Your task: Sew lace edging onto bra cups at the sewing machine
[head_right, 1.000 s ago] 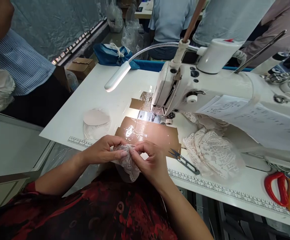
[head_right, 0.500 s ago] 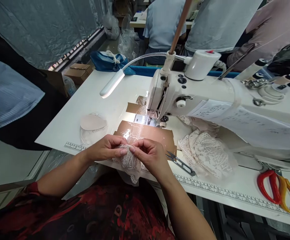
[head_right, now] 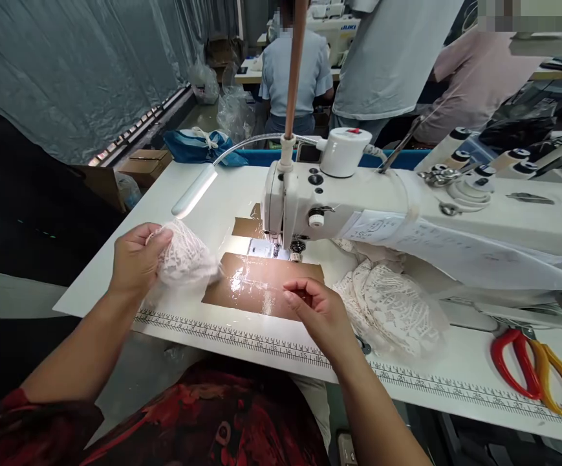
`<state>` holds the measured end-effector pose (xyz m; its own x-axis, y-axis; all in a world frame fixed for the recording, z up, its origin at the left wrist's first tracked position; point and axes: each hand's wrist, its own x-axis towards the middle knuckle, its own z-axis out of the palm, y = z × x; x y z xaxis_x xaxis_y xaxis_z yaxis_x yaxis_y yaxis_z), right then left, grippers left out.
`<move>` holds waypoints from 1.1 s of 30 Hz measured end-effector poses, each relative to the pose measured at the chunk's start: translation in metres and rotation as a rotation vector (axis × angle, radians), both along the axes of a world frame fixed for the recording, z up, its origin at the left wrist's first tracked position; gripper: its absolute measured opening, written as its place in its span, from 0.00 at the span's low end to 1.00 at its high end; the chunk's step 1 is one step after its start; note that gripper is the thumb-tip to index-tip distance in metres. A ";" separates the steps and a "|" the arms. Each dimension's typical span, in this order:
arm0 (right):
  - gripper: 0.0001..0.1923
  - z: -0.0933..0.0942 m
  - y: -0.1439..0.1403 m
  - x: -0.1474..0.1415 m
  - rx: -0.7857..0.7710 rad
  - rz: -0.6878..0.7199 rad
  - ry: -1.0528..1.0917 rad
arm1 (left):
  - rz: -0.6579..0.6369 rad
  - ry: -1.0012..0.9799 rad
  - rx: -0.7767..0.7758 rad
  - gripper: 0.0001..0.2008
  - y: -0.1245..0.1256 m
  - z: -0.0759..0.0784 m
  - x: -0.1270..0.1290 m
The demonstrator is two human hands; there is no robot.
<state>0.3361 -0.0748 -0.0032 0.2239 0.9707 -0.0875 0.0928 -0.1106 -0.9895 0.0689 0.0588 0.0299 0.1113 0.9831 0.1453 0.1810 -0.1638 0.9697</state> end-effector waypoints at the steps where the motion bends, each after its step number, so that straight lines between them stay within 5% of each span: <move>1: 0.12 0.001 0.000 0.005 0.014 0.007 -0.089 | 0.001 0.163 0.169 0.11 0.005 0.001 0.006; 3: 0.10 0.002 0.003 0.010 0.048 0.036 -0.257 | -0.120 0.361 0.327 0.14 0.008 -0.009 0.032; 5: 0.10 0.003 0.013 0.011 0.076 0.084 -0.406 | -0.309 0.431 0.308 0.14 0.002 -0.029 0.068; 10: 0.15 -0.001 0.037 0.004 0.047 0.209 -0.780 | -0.494 0.533 0.300 0.12 -0.030 -0.071 0.124; 14: 0.18 -0.011 0.041 -0.008 0.044 0.284 -1.021 | -0.610 0.720 0.337 0.09 -0.043 -0.058 0.115; 19: 0.16 -0.022 0.039 -0.017 0.006 0.309 -1.179 | -0.731 0.711 0.293 0.13 -0.024 -0.037 0.096; 28: 0.23 -0.023 0.043 -0.021 -0.105 0.311 -1.369 | -0.720 0.635 0.431 0.16 -0.004 -0.067 0.099; 33: 0.25 -0.027 0.048 -0.022 -0.145 0.259 -1.370 | -0.740 0.657 0.580 0.17 0.012 -0.070 0.102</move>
